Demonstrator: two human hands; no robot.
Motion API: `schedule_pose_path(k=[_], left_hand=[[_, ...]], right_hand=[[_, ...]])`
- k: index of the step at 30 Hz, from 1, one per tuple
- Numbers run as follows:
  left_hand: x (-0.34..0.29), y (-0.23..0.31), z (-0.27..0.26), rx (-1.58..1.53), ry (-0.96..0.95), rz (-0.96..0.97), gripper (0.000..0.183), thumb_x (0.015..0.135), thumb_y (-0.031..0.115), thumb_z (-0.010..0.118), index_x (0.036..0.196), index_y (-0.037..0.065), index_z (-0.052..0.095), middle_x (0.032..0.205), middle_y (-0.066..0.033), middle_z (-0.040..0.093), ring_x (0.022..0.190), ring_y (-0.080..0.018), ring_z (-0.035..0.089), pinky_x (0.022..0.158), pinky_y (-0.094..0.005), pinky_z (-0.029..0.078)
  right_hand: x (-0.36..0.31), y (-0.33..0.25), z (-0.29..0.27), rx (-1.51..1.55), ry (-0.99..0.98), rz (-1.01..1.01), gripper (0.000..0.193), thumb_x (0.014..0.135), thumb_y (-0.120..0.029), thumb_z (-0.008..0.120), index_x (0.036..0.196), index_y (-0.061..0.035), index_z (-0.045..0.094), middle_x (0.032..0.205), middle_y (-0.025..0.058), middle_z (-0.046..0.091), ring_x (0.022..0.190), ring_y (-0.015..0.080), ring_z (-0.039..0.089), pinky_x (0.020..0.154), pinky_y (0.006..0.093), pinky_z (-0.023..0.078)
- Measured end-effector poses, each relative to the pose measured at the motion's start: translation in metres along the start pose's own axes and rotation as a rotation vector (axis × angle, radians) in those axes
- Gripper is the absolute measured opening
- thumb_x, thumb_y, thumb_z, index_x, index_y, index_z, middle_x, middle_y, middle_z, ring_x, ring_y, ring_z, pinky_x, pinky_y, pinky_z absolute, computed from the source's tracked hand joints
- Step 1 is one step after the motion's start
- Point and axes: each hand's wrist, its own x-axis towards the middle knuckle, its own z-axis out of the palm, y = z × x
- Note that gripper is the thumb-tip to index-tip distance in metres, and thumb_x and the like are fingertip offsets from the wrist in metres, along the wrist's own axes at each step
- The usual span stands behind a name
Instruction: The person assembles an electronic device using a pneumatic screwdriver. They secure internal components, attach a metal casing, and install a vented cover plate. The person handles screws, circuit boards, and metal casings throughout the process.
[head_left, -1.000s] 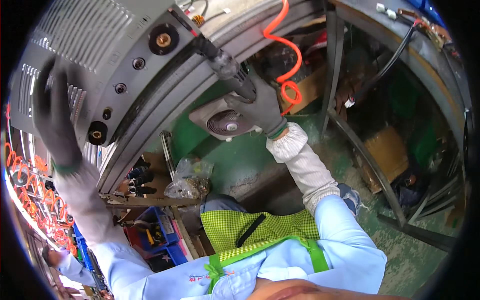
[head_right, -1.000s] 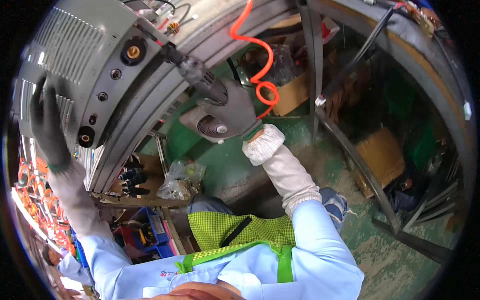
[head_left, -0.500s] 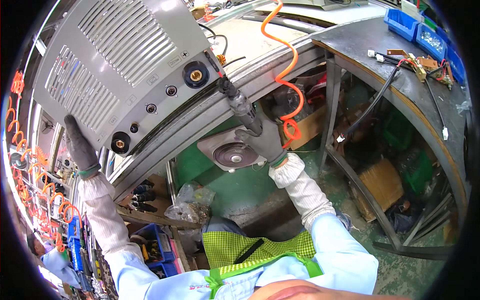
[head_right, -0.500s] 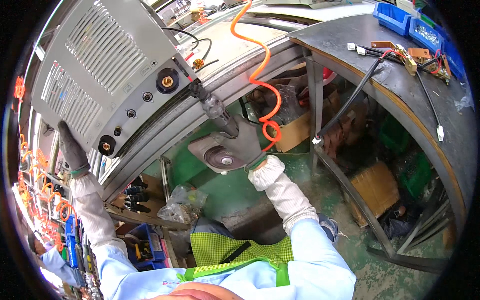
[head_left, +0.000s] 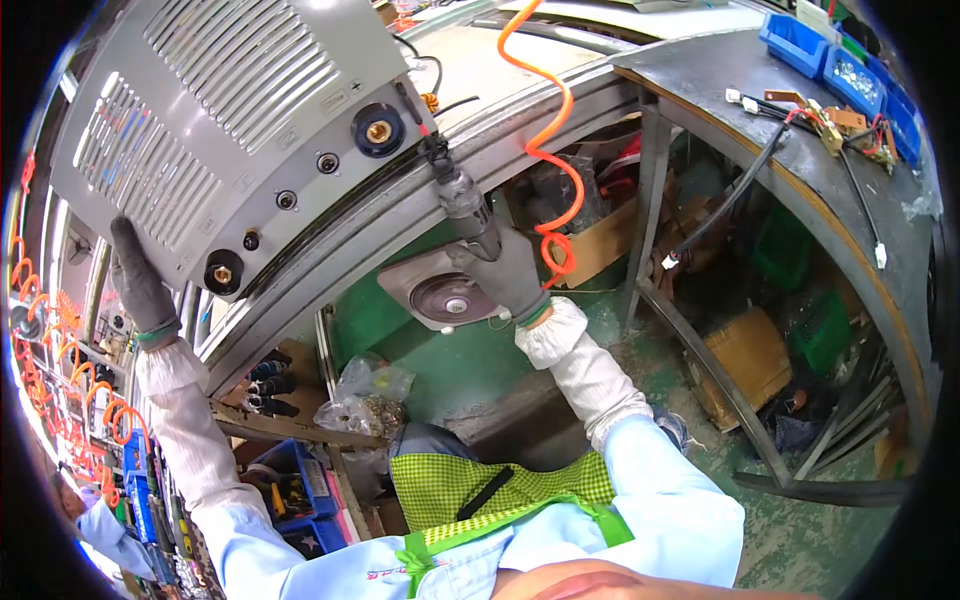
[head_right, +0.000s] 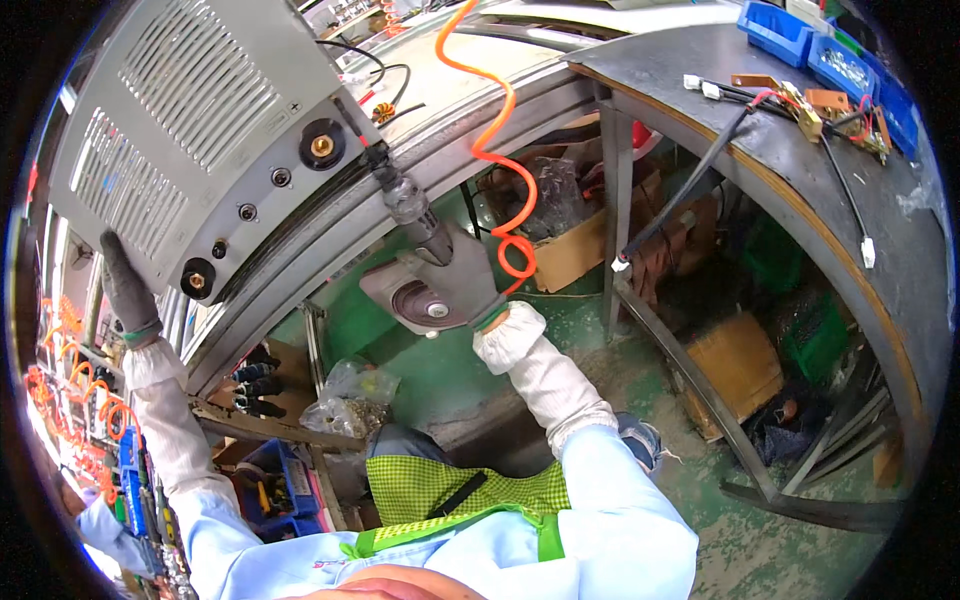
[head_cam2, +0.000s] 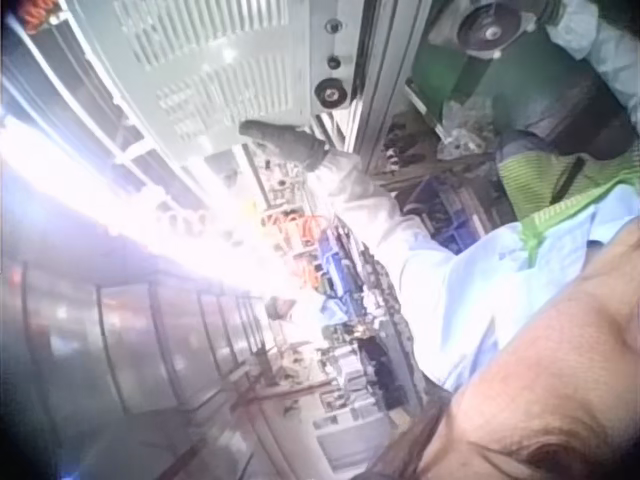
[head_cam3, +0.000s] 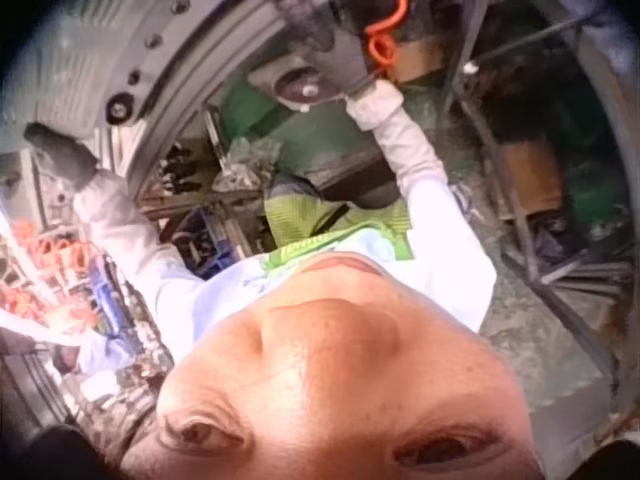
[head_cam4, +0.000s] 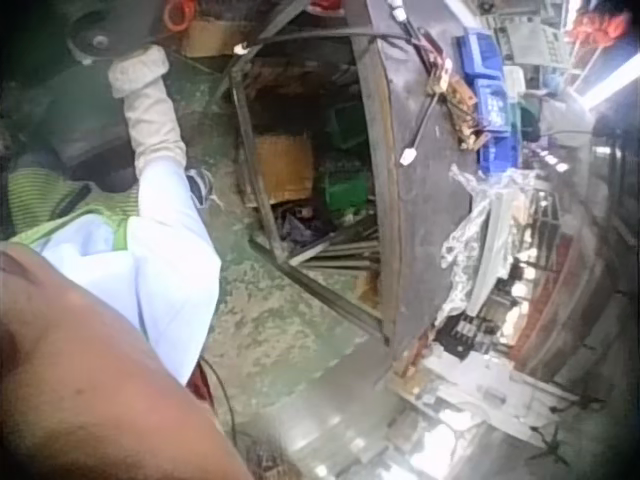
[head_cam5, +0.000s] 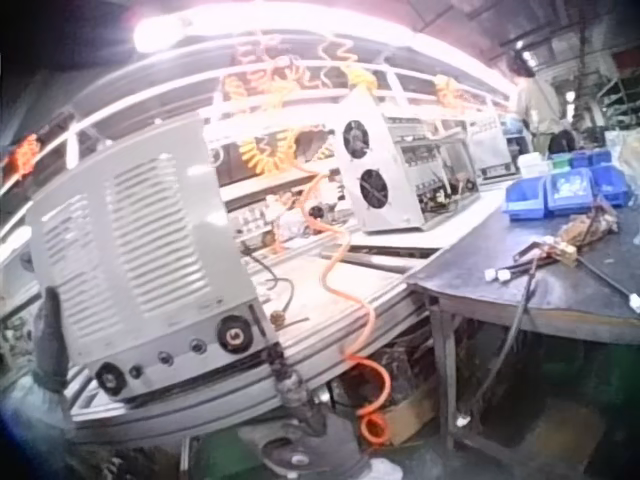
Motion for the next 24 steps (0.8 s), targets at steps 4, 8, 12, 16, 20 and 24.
schedule_pose_path(k=[4, 8, 12, 16, 20, 24], left_hand=[[0.01, -0.009, -0.004, 0.058, 0.015, 0.063, 0.054, 0.096, 0.043, 0.049, 0.123, -0.003, 0.054, 0.111, -0.0105, 0.063, 0.097, -0.0136, 0.06, 0.083, -0.0252, 0.047], [0.008, -0.018, -0.012, 0.13, 0.018, 0.156, 0.053, 0.097, 0.04, 0.047, 0.123, -0.005, 0.054, 0.114, -0.0107, 0.061, 0.099, -0.0139, 0.059, 0.086, -0.0265, 0.046], [0.001, -0.006, -0.001, -0.019, 0.061, -0.07, 0.053, 0.097, 0.04, 0.048, 0.125, -0.005, 0.053, 0.116, -0.0104, 0.061, 0.102, -0.0124, 0.057, 0.088, -0.0255, 0.045], [0.016, -0.033, -0.024, 0.263, 0.014, 0.378, 0.056, 0.096, 0.042, 0.049, 0.127, -0.004, 0.051, 0.118, -0.0113, 0.06, 0.101, -0.0144, 0.059, 0.089, -0.0266, 0.046], [0.013, -0.025, -0.028, 0.114, -0.021, 0.053, 0.055, 0.096, 0.041, 0.048, 0.128, -0.004, 0.051, 0.121, -0.009, 0.058, 0.106, -0.0129, 0.056, 0.092, -0.0271, 0.043], [0.018, -0.026, -0.012, 0.026, 0.02, 0.067, 0.052, 0.097, 0.038, 0.049, 0.129, -0.003, 0.05, 0.125, -0.0104, 0.056, 0.112, -0.0139, 0.054, 0.097, -0.0271, 0.041]], right_hand=[[0.004, 0.014, 0.004, -0.013, 0.056, -0.074, 0.043, 0.069, -0.031, 0.078, 0.089, 0.0003, 0.056, 0.074, 0.0145, 0.06, 0.063, 0.0242, 0.058, 0.062, 0.035, 0.048], [0.004, 0.015, 0.003, 0.01, 0.07, -0.112, 0.042, 0.069, -0.03, 0.079, 0.087, 0.0004, 0.055, 0.073, 0.0148, 0.059, 0.061, 0.0226, 0.055, 0.06, 0.0353, 0.048], [0.007, 0.017, -0.001, -0.047, 0.093, -0.137, 0.043, 0.068, -0.031, 0.079, 0.085, 0.0003, 0.055, 0.072, 0.0147, 0.06, 0.06, 0.0226, 0.056, 0.059, 0.0357, 0.048], [0.007, 0.006, 0.0, -0.045, 0.083, -0.093, 0.043, 0.068, -0.031, 0.08, 0.086, -0.0001, 0.056, 0.071, 0.014, 0.061, 0.06, 0.0229, 0.058, 0.059, 0.0358, 0.048], [0.006, 0.011, 0.006, -0.089, 0.096, -0.137, 0.043, 0.067, -0.032, 0.08, 0.086, -0.0009, 0.056, 0.071, 0.0123, 0.061, 0.06, 0.0213, 0.058, 0.059, 0.0348, 0.048], [0.008, 0.014, -0.001, 0.027, 0.089, -0.075, 0.044, 0.067, -0.032, 0.081, 0.087, -0.0009, 0.056, 0.073, 0.0115, 0.061, 0.061, 0.0196, 0.058, 0.06, 0.0341, 0.048]])
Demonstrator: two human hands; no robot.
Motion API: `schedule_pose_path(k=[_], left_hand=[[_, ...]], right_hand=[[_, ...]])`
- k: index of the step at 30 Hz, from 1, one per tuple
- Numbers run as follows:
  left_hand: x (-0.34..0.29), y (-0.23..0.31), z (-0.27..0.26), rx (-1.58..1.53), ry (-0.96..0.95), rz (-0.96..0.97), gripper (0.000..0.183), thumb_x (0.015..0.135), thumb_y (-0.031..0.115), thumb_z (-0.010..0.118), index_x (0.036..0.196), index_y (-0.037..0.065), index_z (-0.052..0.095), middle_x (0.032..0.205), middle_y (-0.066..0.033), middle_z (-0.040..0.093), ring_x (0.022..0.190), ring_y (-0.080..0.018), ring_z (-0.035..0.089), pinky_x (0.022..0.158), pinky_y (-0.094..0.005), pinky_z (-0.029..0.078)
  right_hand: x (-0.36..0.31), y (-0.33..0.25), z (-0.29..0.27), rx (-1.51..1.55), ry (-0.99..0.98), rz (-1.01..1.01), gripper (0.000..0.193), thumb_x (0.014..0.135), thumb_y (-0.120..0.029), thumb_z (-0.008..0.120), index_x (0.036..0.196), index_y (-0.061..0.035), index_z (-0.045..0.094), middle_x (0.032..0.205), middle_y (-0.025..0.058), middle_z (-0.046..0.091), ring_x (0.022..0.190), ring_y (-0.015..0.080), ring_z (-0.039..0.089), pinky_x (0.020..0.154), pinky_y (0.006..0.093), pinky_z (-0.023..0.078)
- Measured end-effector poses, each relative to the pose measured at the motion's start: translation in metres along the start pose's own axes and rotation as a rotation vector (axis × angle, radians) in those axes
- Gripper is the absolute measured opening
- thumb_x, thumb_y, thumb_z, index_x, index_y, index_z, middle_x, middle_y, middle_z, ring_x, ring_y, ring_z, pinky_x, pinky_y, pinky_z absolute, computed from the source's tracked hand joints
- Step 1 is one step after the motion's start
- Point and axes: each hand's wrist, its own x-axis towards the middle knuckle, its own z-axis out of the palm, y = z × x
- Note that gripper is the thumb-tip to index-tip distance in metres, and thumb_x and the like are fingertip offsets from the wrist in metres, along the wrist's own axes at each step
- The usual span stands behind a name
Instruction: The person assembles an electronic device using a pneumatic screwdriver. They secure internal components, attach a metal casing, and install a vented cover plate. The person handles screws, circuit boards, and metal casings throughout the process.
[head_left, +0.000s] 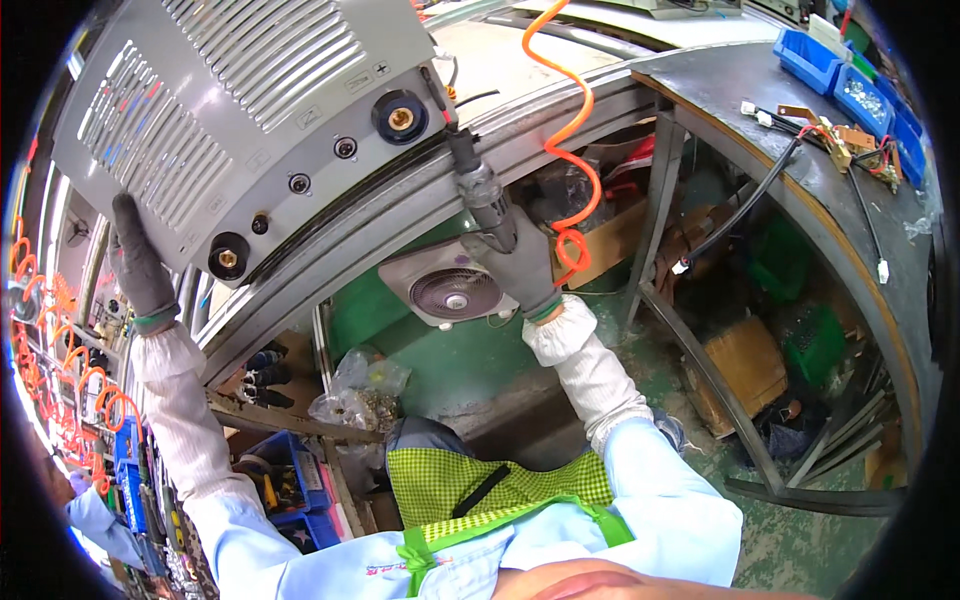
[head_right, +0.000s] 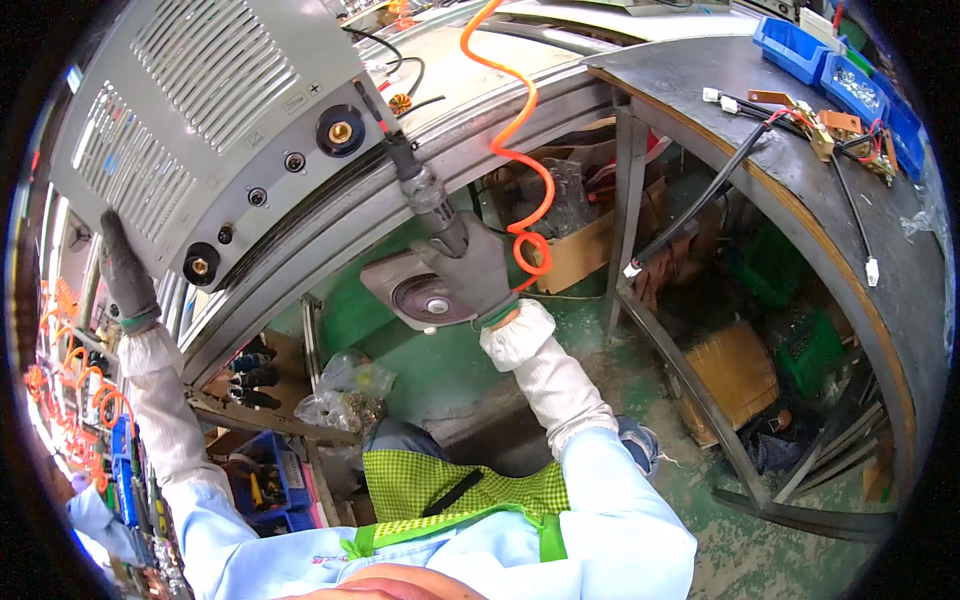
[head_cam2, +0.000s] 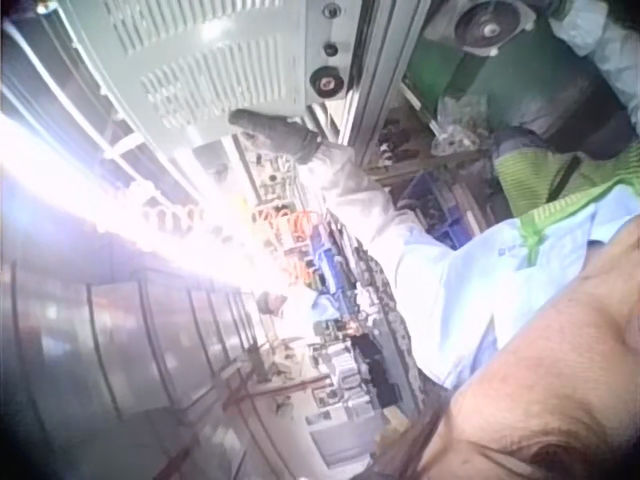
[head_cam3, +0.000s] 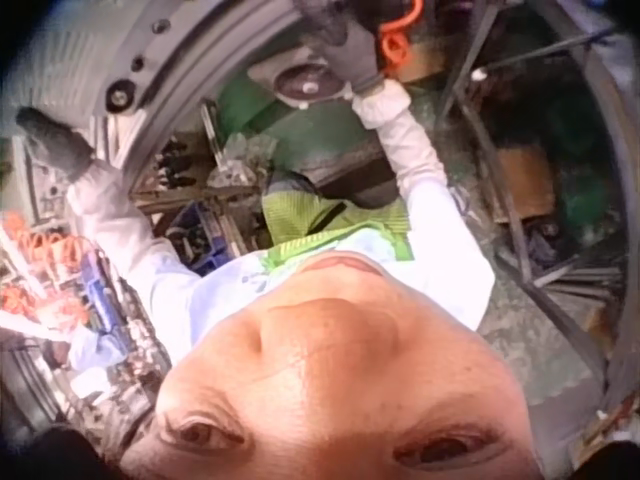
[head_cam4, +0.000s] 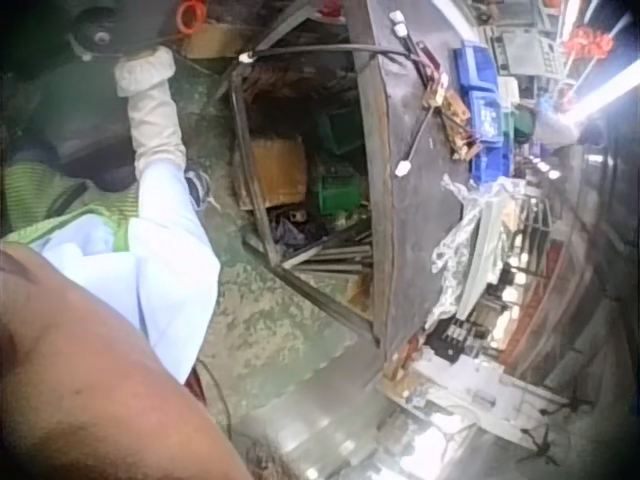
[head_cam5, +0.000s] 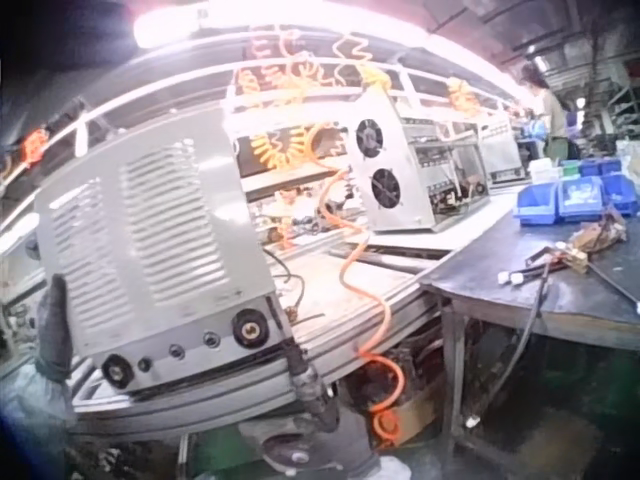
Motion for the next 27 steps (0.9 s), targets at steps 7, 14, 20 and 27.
schedule_pose_path(k=[7, 14, 20, 27], left_hand=[[-0.005, 0.002, -0.038, 0.667, 0.087, 0.563, 0.037, 0.097, 0.023, 0.047, 0.126, 0.0, 0.053, 0.115, -0.0122, 0.058, 0.107, -0.0226, 0.055, 0.092, -0.033, 0.044], [-0.248, 0.01, 0.035, -0.031, -0.257, -0.322, 0.016, 0.082, 0.001, 0.057, 0.098, 0.003, 0.059, 0.097, -0.0094, 0.052, 0.078, -0.0171, 0.05, 0.069, -0.0249, 0.043], [-0.348, -0.129, 0.057, -1.049, 0.08, -1.46, 0.026, 0.092, 0.0, 0.046, 0.117, -0.002, 0.053, 0.104, -0.0121, 0.056, 0.072, -0.0112, 0.051, 0.056, -0.0174, 0.044], [-0.333, -0.099, 0.051, -0.402, -0.428, -1.002, 0.028, 0.095, 0.008, 0.047, 0.121, -0.003, 0.048, 0.097, -0.0134, 0.06, 0.074, -0.0126, 0.053, 0.055, -0.0218, 0.043]], right_hand=[[-0.005, -0.009, 0.007, -0.025, -0.015, -0.005, 0.047, 0.065, -0.031, 0.082, 0.091, -0.0004, 0.058, 0.073, 0.0114, 0.061, 0.063, 0.0195, 0.058, 0.061, 0.0341, 0.049], [-0.011, 0.006, -0.006, -0.114, -0.007, -0.057, 0.046, 0.063, -0.026, 0.082, 0.093, -0.0009, 0.058, 0.08, 0.0121, 0.063, 0.069, 0.0201, 0.061, 0.065, 0.0332, 0.049], [-0.046, 0.007, 0.002, -0.258, -0.119, -0.361, 0.059, 0.053, -0.02, 0.086, 0.102, -0.0029, 0.058, 0.093, 0.0114, 0.062, 0.082, 0.0246, 0.062, 0.073, 0.0331, 0.05], [-0.082, 0.0, 0.025, -0.408, -0.33, -0.311, 0.062, 0.053, -0.029, 0.085, 0.106, -0.0104, 0.058, 0.097, 0.0128, 0.063, 0.091, 0.0332, 0.062, 0.075, 0.0396, 0.052]])
